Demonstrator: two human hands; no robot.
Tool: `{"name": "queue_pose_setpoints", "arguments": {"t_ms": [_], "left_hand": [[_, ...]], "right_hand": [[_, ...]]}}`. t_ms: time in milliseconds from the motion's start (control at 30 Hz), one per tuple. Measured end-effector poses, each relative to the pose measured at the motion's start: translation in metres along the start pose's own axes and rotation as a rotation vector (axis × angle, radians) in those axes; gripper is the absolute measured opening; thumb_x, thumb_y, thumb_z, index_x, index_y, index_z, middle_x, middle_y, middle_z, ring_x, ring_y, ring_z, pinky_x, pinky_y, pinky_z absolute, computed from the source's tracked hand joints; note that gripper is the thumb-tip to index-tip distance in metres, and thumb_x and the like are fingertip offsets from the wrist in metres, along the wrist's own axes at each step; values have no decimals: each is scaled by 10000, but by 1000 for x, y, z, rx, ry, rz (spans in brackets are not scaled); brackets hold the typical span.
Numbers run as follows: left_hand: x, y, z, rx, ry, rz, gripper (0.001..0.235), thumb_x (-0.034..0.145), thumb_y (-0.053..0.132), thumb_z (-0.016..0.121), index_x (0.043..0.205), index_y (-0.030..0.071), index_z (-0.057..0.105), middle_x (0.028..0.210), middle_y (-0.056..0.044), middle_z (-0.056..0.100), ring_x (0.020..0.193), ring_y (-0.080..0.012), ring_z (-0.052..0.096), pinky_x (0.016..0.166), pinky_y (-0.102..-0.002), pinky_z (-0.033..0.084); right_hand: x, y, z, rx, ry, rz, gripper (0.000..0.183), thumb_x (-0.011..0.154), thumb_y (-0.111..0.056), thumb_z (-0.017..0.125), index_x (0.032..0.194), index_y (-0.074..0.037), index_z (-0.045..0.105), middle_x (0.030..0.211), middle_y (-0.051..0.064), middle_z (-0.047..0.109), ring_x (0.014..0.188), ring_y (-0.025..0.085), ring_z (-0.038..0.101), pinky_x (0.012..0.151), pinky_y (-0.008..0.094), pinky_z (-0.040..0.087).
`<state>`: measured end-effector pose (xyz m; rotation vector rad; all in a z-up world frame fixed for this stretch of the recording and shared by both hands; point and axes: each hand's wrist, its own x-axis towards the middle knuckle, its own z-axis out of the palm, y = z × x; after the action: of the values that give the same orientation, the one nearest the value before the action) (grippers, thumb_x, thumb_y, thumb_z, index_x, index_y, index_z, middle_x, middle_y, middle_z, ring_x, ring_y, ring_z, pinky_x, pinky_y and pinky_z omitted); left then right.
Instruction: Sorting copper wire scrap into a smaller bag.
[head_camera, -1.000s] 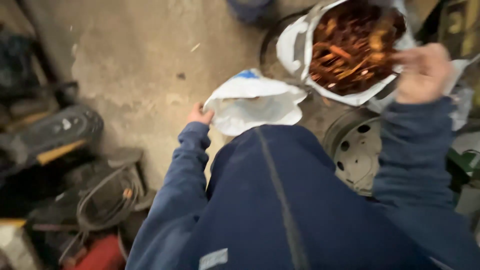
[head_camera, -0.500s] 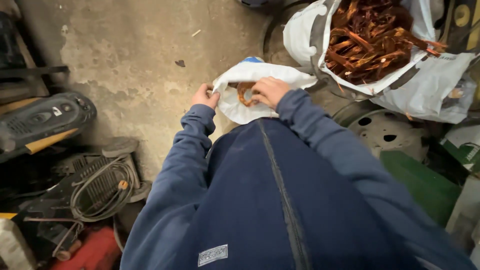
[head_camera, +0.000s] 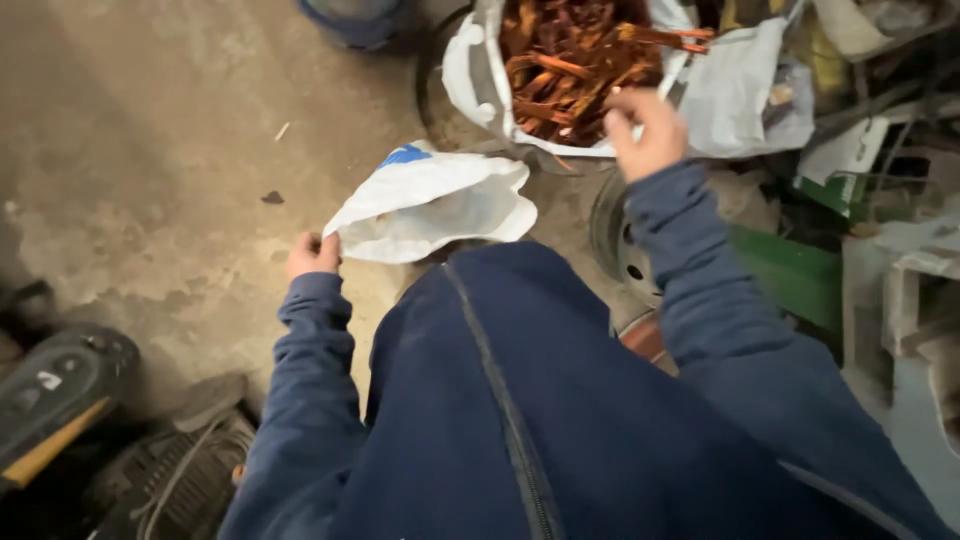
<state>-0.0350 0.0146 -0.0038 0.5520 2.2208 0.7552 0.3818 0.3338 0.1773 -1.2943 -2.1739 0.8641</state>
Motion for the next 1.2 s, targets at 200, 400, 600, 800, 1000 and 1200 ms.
{"name": "queue_pose_setpoints", "arguments": {"t_ms": [200, 400, 600, 800, 1000, 1200], "left_hand": [[-7, 61, -5, 391, -90, 18, 437, 912, 472, 735, 951, 38, 701, 863, -189, 718, 853, -398, 694, 781, -491, 540], [-22, 96, 13, 386, 33, 60, 672, 800, 425, 785, 1284, 19, 556, 1218, -250, 648, 1117, -432, 628, 919, -509, 505], [-18, 80, 28, 332, 100, 385, 727, 797, 312, 795, 1412, 32, 526, 1354, -243, 566, 1278, -423, 532, 1082, -466, 452], [-6, 88, 32, 518, -63, 331, 301, 873, 397, 763, 1030, 144, 727, 1058, -113, 730, 1026, -369, 660, 894, -477, 524], [27, 100, 39, 508, 27, 260, 357, 924, 485, 681, 929, 128, 706, 957, -137, 712, 910, -399, 668, 753, -521, 532], [21, 113, 25, 535, -29, 208, 358, 910, 505, 661, 899, 151, 714, 944, -123, 727, 897, -394, 678, 744, -534, 532]], "right_hand": [[47, 25, 17, -348, -178, -251, 415, 916, -293, 770, 1248, -51, 711, 1219, 149, 708, 1146, 364, 640, 979, 486, 492], [65, 35, 98, -486, -409, -157, 493, 905, -390, 756, 1283, -78, 706, 1190, 158, 658, 1057, 377, 619, 932, 488, 421], [86, 14, 60, -413, -637, 14, 295, 926, -333, 686, 1088, -103, 773, 1120, 142, 707, 1019, 380, 651, 850, 516, 508], [50, -22, -22, 242, -275, -73, 238, 1029, -125, 681, 1206, 33, 684, 1102, 179, 643, 1037, 314, 645, 933, 396, 517], [9, -80, 24, 272, -635, -353, 285, 847, -137, 761, 1077, 5, 672, 1047, 165, 652, 972, 351, 652, 856, 425, 527], [-16, -53, 173, 71, -840, -454, 263, 937, -242, 744, 1103, -54, 665, 1051, 155, 644, 1026, 367, 634, 894, 445, 519]]}}
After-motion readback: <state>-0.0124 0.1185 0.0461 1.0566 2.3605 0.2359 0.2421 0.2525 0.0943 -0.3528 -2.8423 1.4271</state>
